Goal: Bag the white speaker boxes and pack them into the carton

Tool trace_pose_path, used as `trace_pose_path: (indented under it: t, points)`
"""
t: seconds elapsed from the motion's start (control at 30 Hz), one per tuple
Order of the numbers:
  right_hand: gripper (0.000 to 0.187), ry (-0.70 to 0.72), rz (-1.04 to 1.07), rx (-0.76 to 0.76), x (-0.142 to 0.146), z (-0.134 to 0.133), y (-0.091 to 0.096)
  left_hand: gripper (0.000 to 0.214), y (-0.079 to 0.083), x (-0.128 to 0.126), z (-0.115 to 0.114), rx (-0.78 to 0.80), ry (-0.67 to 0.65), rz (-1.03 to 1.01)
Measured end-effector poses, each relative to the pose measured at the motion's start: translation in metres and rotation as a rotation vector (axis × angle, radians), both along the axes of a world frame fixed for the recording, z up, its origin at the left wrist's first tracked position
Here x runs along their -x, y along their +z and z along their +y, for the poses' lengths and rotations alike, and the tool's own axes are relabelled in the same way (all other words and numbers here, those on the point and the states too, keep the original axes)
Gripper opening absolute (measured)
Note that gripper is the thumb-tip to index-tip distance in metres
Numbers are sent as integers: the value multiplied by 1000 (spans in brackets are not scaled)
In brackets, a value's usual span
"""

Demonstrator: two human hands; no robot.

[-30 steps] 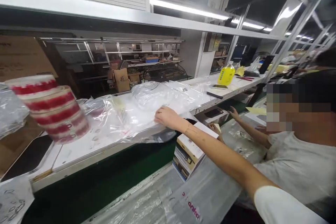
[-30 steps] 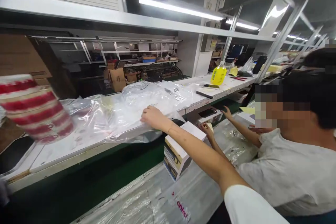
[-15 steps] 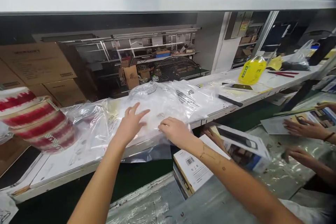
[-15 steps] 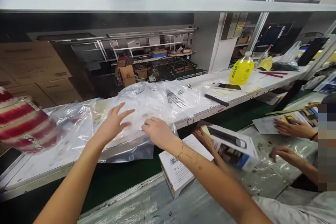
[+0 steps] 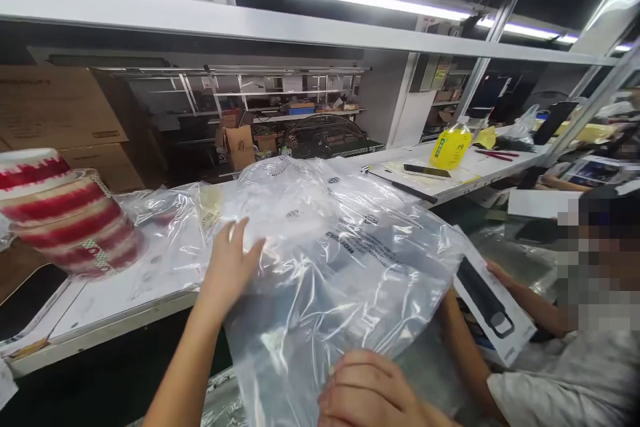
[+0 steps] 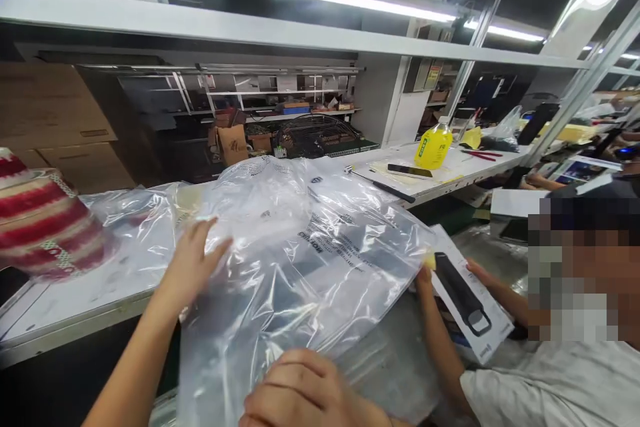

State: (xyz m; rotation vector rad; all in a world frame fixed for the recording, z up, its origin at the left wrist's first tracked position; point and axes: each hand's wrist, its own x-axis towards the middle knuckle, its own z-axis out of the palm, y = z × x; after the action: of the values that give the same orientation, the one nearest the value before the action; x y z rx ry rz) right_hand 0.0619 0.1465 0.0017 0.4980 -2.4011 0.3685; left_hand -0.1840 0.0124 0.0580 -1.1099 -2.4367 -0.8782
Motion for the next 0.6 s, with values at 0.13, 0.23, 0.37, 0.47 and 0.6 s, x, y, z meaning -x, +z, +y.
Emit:
trace_pose_path:
  t: [0.13, 0.23, 0.37, 0.47, 0.6]
  points:
    - [23, 75, -40, 144, -54, -49, -34, 49, -49, -30, -32, 71, 17, 170]
    - [27, -128, 86, 450, -77, -28, -23, 39, -58, -19, -34, 19, -7, 256]
    - [37, -936, 373, 851, -58, 85, 27, 38, -45, 4, -32, -74, -145, 241]
    - [50, -1099, 87, 1069, -27, 162, 47, 39, -32, 2, -48, -153, -167, 213]
    - [54, -949, -42, 1141, -8, 190, 41, 51, -41, -33, -92, -514, 145, -41]
